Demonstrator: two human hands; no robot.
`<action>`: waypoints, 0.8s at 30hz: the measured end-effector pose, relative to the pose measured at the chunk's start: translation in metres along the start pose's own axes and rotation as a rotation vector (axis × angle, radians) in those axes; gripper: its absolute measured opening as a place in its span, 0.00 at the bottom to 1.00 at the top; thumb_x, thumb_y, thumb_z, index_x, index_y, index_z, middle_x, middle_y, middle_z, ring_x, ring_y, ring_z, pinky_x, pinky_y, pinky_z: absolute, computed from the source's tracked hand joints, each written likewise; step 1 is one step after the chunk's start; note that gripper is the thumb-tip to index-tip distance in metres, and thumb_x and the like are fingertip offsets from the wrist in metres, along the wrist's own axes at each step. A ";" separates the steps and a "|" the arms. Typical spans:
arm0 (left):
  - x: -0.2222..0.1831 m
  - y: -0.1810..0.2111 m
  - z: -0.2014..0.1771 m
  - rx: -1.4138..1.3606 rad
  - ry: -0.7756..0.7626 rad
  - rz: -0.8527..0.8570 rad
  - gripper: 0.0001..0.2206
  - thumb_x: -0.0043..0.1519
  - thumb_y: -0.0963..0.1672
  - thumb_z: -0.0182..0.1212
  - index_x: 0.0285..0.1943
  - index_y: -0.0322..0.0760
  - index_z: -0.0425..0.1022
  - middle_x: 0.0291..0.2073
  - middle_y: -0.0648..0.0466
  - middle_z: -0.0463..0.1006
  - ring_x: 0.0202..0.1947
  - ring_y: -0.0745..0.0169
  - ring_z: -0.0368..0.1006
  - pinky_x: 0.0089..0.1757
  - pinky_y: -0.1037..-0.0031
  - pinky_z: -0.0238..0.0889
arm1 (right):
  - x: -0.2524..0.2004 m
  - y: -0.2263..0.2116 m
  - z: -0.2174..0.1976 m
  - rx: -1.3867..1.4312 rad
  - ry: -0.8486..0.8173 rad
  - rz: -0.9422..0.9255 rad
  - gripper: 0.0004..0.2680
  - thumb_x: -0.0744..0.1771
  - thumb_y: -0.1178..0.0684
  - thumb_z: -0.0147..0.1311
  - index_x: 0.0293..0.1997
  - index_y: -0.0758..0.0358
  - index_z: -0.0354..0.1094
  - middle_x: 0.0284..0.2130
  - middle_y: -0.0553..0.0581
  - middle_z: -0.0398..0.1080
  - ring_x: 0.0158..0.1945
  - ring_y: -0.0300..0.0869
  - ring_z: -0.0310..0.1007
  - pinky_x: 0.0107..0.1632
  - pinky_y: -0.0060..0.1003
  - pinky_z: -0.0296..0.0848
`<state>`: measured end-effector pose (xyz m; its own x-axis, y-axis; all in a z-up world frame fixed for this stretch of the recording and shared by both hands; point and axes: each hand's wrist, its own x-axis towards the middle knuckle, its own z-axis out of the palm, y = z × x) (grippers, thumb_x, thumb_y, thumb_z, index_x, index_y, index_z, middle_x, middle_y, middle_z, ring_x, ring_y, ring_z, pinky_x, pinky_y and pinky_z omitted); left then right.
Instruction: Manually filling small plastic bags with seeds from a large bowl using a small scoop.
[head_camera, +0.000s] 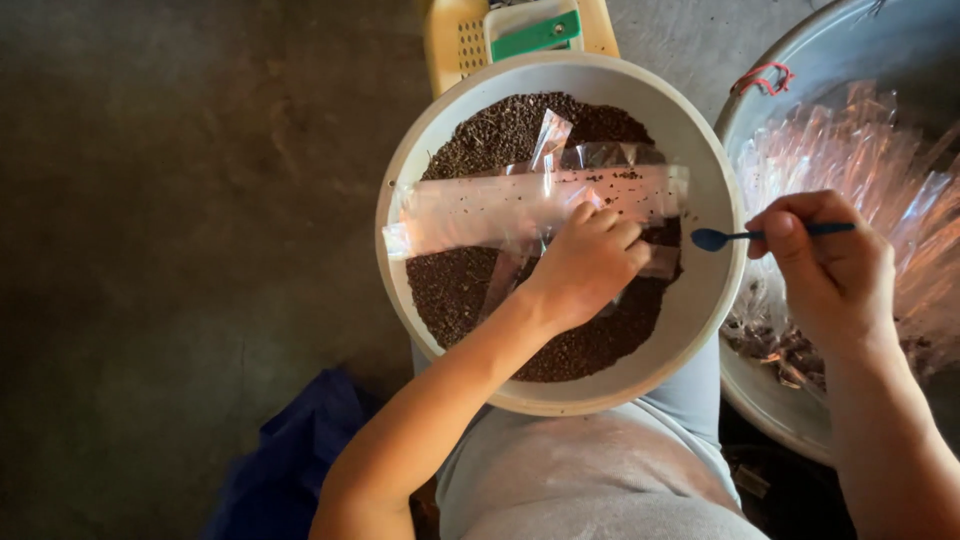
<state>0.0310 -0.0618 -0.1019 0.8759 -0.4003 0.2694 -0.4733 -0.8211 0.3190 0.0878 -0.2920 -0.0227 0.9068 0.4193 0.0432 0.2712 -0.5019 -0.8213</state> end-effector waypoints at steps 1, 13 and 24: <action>0.001 0.000 0.003 0.014 -0.060 -0.037 0.05 0.55 0.38 0.71 0.35 0.38 0.79 0.42 0.49 0.81 0.49 0.47 0.75 0.56 0.54 0.66 | -0.002 0.001 -0.002 -0.010 0.009 0.016 0.11 0.78 0.56 0.47 0.44 0.72 0.72 0.40 0.57 0.70 0.43 0.41 0.70 0.52 0.34 0.69; 0.004 -0.006 -0.074 -0.458 0.466 -0.199 0.07 0.61 0.34 0.65 0.46 0.30 0.78 0.41 0.45 0.82 0.41 0.51 0.80 0.48 0.63 0.73 | 0.013 -0.029 0.026 0.304 -0.085 0.071 0.10 0.75 0.55 0.43 0.61 0.70 0.61 0.35 0.60 0.70 0.36 0.39 0.69 0.47 0.31 0.69; -0.004 0.026 -0.163 -0.783 0.535 -0.350 0.04 0.70 0.42 0.58 0.49 0.38 0.77 0.45 0.54 0.83 0.47 0.62 0.80 0.59 0.71 0.70 | 0.035 -0.057 0.077 0.459 -0.366 0.019 0.07 0.71 0.51 0.52 0.39 0.63 0.69 0.25 0.50 0.71 0.31 0.29 0.66 0.36 0.22 0.66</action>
<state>-0.0002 -0.0154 0.0530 0.9112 0.2052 0.3573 -0.2944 -0.2823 0.9130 0.0787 -0.1905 -0.0186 0.7172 0.6888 -0.1059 0.0146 -0.1668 -0.9859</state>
